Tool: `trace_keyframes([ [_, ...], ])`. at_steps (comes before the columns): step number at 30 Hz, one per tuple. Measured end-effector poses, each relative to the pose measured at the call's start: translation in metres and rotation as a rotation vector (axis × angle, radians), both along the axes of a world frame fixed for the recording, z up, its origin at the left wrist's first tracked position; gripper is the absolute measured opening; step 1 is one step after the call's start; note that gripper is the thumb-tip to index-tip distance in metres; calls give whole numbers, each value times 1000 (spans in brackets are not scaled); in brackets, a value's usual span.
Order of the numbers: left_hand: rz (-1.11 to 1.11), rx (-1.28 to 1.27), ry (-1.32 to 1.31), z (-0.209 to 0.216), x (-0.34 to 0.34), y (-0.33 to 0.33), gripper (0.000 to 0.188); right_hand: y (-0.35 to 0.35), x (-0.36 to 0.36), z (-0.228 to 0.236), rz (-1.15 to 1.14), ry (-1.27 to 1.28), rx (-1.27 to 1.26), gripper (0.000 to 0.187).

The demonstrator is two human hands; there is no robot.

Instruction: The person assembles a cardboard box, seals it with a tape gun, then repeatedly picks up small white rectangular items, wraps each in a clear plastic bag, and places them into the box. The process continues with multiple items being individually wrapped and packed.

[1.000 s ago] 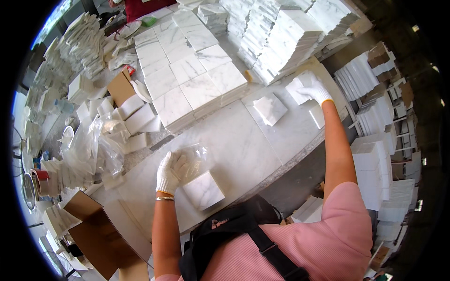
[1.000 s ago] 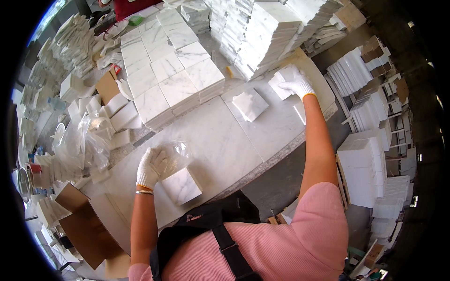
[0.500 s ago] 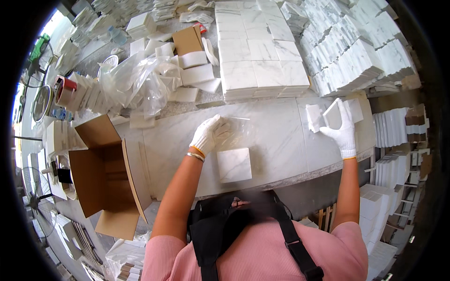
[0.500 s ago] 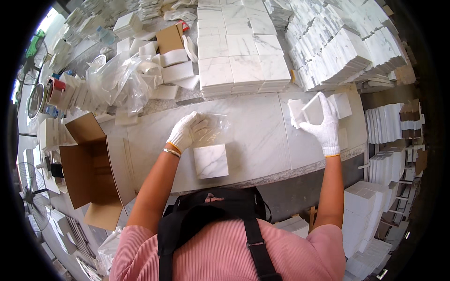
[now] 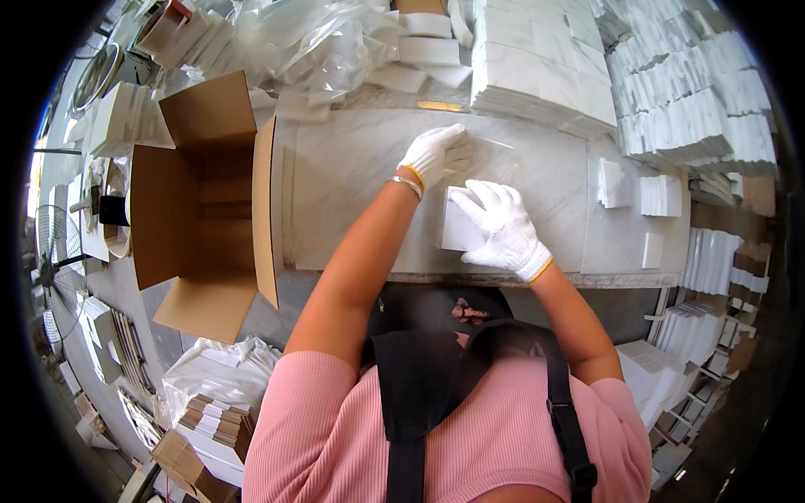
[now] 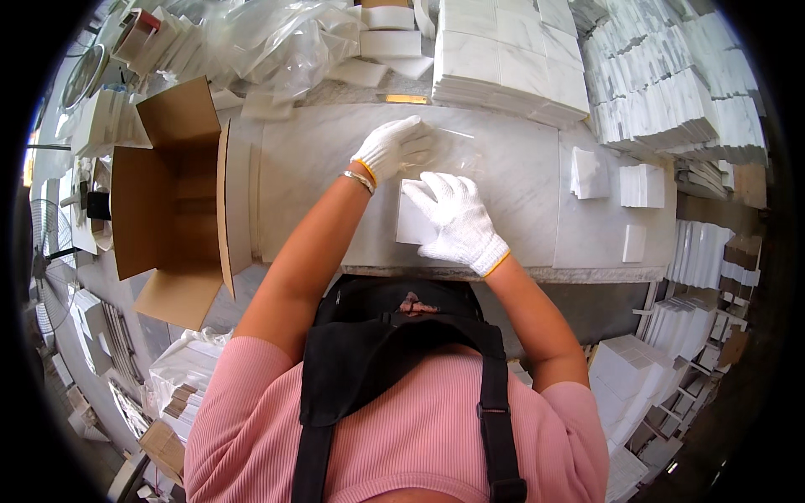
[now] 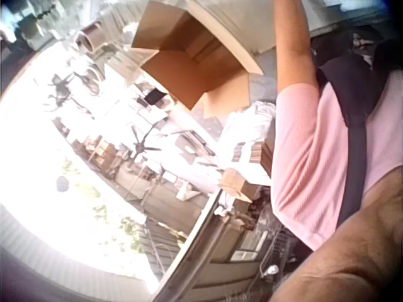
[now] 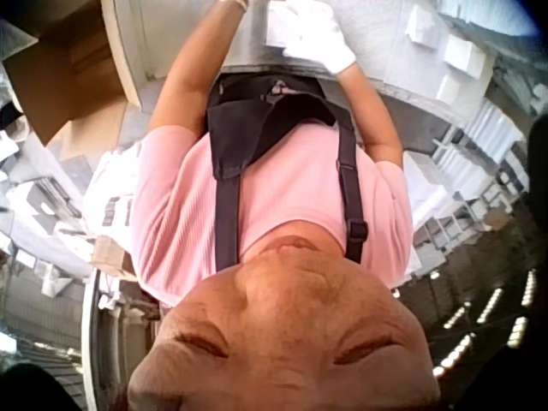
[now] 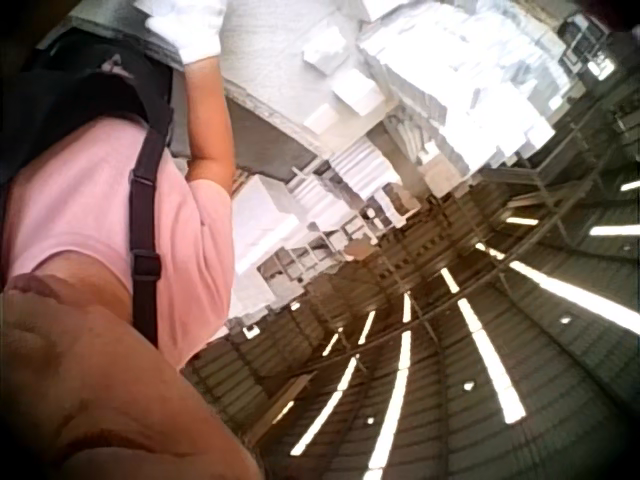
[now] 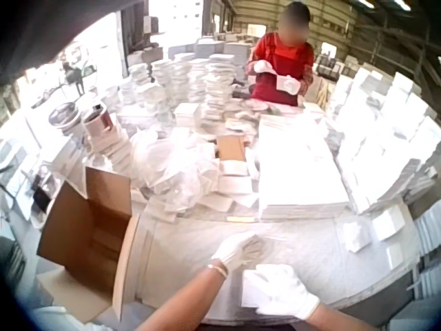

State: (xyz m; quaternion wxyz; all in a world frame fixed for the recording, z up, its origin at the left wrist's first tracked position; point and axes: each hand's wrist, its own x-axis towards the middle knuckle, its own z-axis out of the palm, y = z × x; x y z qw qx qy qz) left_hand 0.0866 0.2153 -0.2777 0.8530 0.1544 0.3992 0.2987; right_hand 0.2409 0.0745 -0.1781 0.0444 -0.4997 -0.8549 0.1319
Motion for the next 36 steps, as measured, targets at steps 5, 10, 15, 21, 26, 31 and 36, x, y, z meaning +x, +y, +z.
trace_keyframes([
  [5,15,35,-36,-10,0,-2,33,0,-3,0,33,-4,12,106],
  [10,10,76,-32,-1,-2,-2,37,-4,-3,-6,20,-18,32,103],
  [15,24,-45,-77,-1,5,3,42,-9,-2,-8,15,-119,41,104],
  [21,-22,86,-256,98,-6,-35,39,-29,23,19,-311,342,15,85],
  [26,-150,31,-324,131,-42,-111,28,-68,44,25,-736,1055,-434,67],
  [31,-354,-28,-184,113,-87,-170,32,-107,39,4,-891,1487,-1013,100],
  [36,-496,67,109,78,-96,-194,33,-133,30,-16,-782,1451,-1194,99],
])
